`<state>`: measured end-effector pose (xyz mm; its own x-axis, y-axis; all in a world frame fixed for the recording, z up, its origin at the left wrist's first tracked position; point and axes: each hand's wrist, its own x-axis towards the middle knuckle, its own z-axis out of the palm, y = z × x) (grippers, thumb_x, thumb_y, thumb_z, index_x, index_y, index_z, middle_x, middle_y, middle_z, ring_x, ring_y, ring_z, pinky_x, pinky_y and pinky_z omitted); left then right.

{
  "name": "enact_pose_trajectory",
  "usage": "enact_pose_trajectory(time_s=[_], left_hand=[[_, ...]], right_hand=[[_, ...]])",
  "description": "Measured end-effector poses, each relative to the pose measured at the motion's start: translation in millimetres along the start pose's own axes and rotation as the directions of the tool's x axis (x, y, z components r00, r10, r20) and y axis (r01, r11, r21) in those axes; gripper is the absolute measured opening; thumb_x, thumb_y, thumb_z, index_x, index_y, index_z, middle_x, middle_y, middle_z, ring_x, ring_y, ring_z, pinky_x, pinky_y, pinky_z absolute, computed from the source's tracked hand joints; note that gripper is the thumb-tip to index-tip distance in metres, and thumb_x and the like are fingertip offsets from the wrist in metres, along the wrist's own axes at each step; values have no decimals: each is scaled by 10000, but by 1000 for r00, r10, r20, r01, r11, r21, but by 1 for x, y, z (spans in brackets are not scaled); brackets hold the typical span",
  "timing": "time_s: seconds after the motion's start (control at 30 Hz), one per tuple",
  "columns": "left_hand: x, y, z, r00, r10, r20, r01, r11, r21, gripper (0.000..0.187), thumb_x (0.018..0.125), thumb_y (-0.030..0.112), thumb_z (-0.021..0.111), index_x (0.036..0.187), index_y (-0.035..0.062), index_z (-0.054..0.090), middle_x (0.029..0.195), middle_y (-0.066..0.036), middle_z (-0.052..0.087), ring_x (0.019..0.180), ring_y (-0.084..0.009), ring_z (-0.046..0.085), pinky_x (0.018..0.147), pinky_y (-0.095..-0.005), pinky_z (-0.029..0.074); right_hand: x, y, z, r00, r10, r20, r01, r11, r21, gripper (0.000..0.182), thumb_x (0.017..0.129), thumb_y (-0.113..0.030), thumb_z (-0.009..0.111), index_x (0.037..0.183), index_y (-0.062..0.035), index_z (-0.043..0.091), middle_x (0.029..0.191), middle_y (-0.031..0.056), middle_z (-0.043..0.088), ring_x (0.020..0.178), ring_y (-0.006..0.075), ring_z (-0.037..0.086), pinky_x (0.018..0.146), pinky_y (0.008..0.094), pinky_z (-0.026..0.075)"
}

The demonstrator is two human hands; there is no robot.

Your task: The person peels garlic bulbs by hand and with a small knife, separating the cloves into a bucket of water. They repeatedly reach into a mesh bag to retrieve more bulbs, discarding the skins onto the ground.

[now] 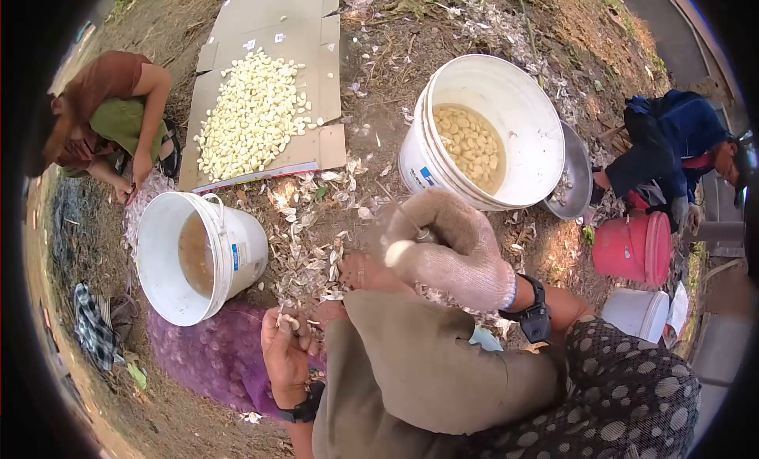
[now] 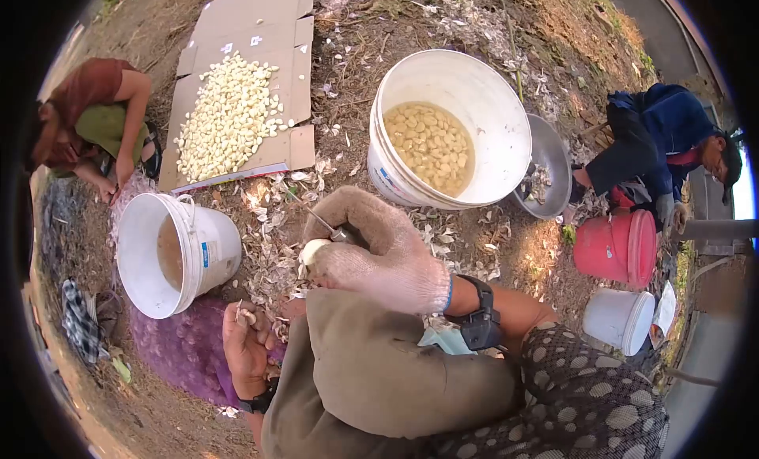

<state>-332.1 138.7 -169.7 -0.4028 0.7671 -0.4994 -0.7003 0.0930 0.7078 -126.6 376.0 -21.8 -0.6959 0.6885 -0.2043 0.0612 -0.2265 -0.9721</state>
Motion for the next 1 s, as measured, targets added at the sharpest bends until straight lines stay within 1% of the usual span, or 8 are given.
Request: enact_pose_trajectory(time_s=[0.23,0.33,0.47,0.57,0.73,0.83,0.9,1.0], left_hand=[[-120,68,53,929,327,-173,-316,945,88,156,1026,219,571,1152,137,531,905,-31,528,671,-106,425,576,-255,398],[-172,73,60,883,444,-148,-435,896,91,145,1035,215,550,1161,144,538,906,-32,526,674,-105,421,580,-256,392],[-229,67,97,805,525,-276,-528,846,68,153,1042,165,594,1184,125,556,921,-65,598,628,-97,410,532,-257,383],[-253,60,132,779,594,-200,-584,804,114,189,1043,180,625,1213,111,577,943,-71,629,624,-84,424,529,-240,388],[-278,17,218,741,650,-170,-635,760,142,268,1076,228,587,1262,37,613,885,-31,596,624,-59,425,503,-232,400],[-279,-22,246,727,676,-117,-650,734,197,331,1072,244,598,1288,-6,612,899,-29,603,651,-62,478,515,-235,412],[-279,-51,254,766,640,-60,-603,748,277,322,1074,221,593,1264,-36,628,936,-32,616,687,-71,535,529,-245,420],[-290,-77,254,733,671,115,-647,633,425,281,1073,187,589,1226,-43,646,956,-30,613,685,-79,538,540,-239,421]], right_hand=[[-111,-27,-59,983,24,-184,-11,997,72,153,895,-40,685,1037,-24,630,939,4,610,791,60,568,691,246,484],[-148,-28,-72,936,-127,-327,154,986,58,145,902,-42,680,1038,-28,630,932,5,612,775,55,558,683,240,477],[-131,-37,-129,759,-525,-384,383,838,-388,169,961,-61,659,1107,21,633,985,31,657,880,70,585,789,259,503],[-81,-31,-180,828,-451,-335,318,868,-381,334,1006,-162,642,1261,52,612,1070,66,687,994,136,626,917,281,505],[-157,-69,-137,760,-462,-456,404,887,-225,328,1010,-164,605,1262,45,608,846,-23,580,665,19,460,558,188,354],[-234,-63,-72,824,-492,-281,501,864,-44,220,989,-81,572,1177,22,624,871,-20,572,678,12,468,584,187,372],[-273,-51,-50,885,-459,-71,455,888,-67,219,946,1,598,1161,23,632,1013,28,623,885,47,564,765,229,478],[-306,-38,-34,896,-392,208,415,906,-82,292,941,1,650,1231,28,622,954,31,662,810,76,615,711,253,515]])
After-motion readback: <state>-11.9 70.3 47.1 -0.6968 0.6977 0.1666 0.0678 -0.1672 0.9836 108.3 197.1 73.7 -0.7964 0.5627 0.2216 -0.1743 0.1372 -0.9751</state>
